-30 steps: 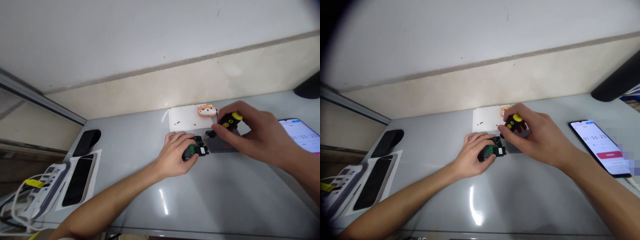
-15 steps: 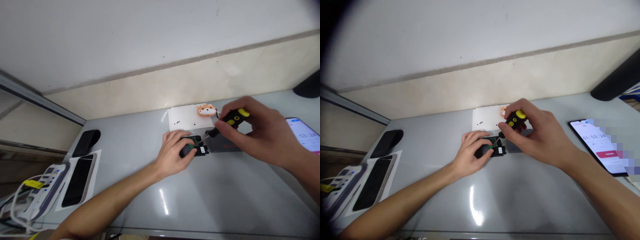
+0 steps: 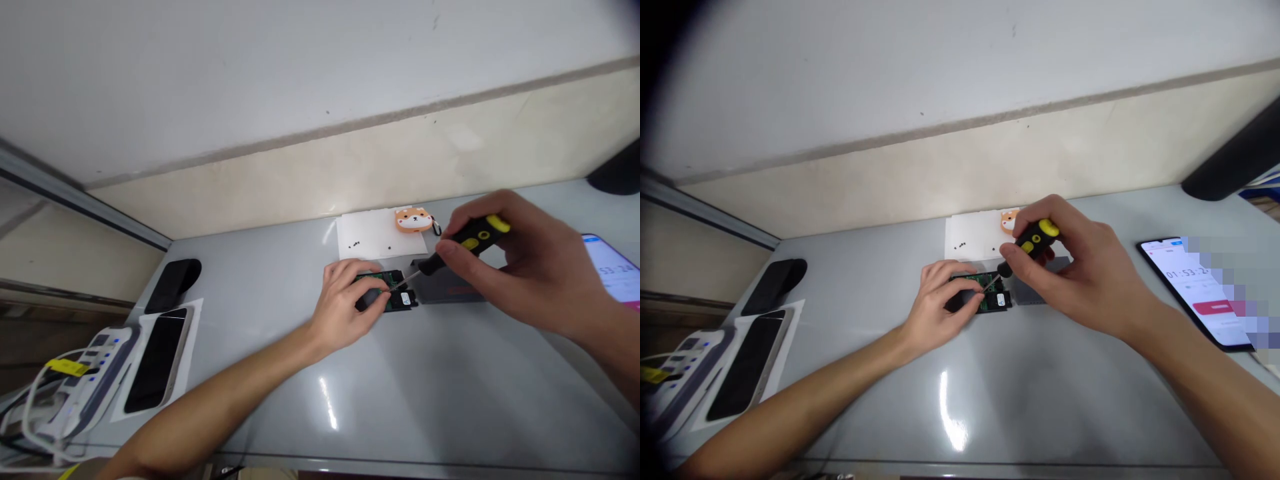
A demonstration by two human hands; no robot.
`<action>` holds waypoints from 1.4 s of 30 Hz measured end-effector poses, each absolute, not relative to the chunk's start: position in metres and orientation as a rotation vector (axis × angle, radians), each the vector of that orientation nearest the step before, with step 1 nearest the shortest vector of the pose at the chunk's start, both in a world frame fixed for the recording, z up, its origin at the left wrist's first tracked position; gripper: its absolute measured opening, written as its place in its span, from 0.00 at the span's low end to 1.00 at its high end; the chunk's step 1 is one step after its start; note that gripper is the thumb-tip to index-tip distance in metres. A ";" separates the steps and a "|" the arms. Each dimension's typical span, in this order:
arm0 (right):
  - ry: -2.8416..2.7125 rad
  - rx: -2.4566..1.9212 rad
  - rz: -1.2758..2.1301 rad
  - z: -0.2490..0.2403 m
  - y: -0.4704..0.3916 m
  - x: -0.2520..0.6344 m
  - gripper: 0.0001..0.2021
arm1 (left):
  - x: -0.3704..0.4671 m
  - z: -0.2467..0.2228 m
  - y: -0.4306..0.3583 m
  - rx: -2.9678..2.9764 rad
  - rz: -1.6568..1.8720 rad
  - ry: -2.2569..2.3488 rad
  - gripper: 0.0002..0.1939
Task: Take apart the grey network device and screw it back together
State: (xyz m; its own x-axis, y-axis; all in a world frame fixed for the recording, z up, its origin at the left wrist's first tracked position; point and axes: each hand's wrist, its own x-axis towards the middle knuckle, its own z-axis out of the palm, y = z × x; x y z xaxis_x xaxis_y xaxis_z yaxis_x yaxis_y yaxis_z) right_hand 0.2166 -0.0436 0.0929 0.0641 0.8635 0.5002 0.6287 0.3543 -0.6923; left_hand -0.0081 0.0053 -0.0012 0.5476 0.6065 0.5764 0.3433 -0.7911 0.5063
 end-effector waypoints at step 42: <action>-1.694 -1.474 0.458 0.093 -0.035 0.216 0.08 | -0.003 0.007 0.002 2.486 0.734 0.858 0.16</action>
